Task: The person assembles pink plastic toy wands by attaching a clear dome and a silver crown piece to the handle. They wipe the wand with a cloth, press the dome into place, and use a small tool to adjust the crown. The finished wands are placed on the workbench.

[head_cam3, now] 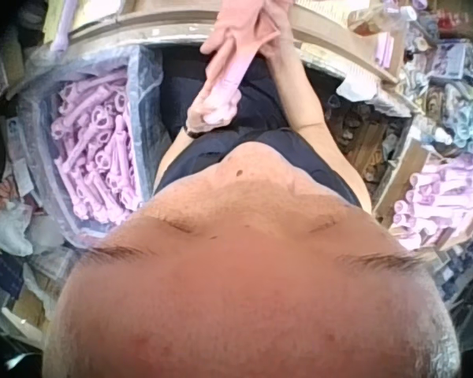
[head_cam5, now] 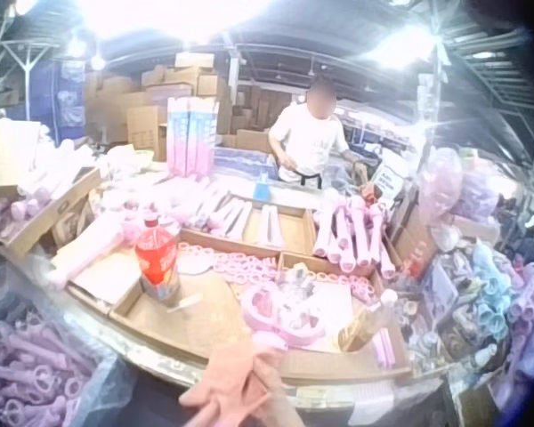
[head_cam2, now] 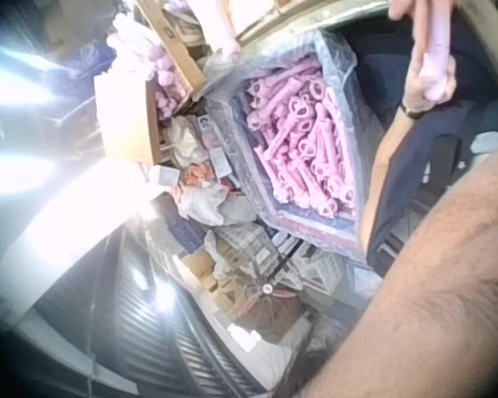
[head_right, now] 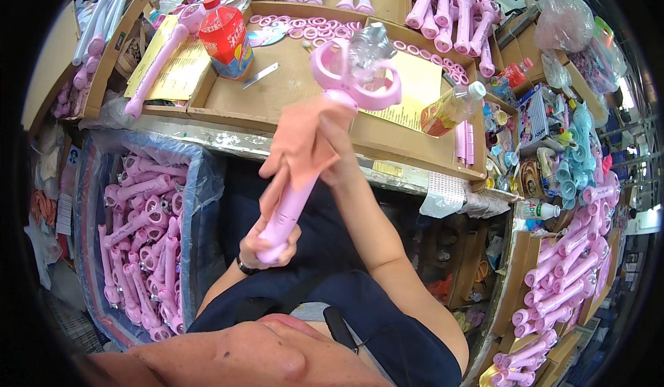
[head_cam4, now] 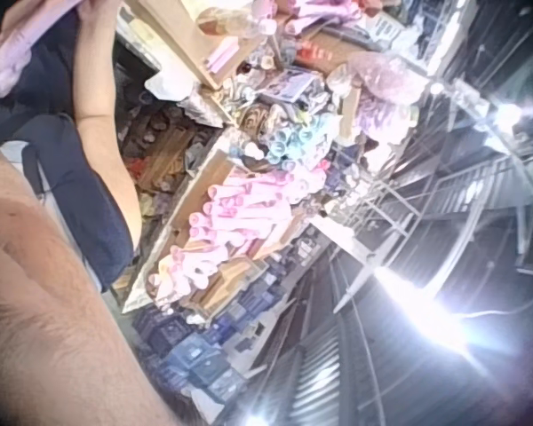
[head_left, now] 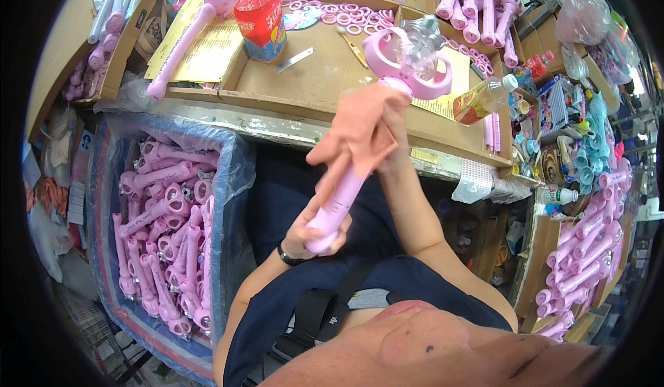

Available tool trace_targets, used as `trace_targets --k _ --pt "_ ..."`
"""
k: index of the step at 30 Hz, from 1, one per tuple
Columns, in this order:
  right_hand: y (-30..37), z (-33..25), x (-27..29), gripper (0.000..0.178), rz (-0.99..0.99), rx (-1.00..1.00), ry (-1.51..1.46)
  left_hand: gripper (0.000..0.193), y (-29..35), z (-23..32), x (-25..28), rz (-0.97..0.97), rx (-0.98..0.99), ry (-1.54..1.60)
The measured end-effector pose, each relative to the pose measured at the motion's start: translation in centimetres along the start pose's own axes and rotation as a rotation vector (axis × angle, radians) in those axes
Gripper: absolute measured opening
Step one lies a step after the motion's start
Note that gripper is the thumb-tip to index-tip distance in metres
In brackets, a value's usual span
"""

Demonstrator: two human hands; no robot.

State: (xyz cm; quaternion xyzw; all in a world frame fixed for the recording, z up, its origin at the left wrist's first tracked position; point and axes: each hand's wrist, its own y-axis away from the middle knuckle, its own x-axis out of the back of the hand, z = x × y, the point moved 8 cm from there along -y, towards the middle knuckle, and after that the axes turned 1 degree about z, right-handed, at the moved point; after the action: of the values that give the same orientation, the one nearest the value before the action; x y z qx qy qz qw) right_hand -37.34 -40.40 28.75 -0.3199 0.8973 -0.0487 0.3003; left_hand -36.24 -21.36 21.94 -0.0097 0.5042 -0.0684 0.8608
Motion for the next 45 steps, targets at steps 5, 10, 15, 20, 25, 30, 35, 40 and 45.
trace_targets --k 5,10,15,20,25,30,35,40,45 --pt "-1.1 -0.3 2.2 0.046 0.097 -0.269 -0.112 0.071 0.7 4.1 -0.5 0.243 -0.394 -1.660" --pt "-1.4 -0.2 0.4 0.041 0.103 -0.205 -0.231 0.051 0.8 5.3 -0.8 0.333 -0.622 -1.546" --pt "-0.4 -0.8 -2.2 0.034 0.132 -0.098 -0.112 0.040 2.6 6.5 -0.7 0.500 -1.099 -1.140" --pt "4.5 2.8 -5.8 0.016 -0.002 -0.374 -0.157 0.054 2.5 7.1 0.7 0.576 -1.199 -0.909" --pt "10.2 7.3 -5.8 0.034 -0.055 -0.476 0.091 0.067 0.4 6.6 -0.7 0.506 -1.040 -1.084" --pt "11.7 6.9 -2.9 0.036 -0.279 -0.650 0.567 0.081 -1.2 12.4 1.7 0.489 -0.841 -0.764" --pt "10.9 3.0 -2.3 0.037 -0.526 -0.449 1.350 0.082 0.0 15.4 2.2 0.423 -0.863 -0.385" --pt "10.4 -1.0 -2.1 0.045 -0.417 0.228 1.126 0.082 1.2 15.8 2.1 0.440 -1.040 -0.027" --pt "11.3 3.3 3.6 0.040 0.080 -0.010 0.514 0.078 0.2 16.0 0.9 0.442 -1.049 -0.102"
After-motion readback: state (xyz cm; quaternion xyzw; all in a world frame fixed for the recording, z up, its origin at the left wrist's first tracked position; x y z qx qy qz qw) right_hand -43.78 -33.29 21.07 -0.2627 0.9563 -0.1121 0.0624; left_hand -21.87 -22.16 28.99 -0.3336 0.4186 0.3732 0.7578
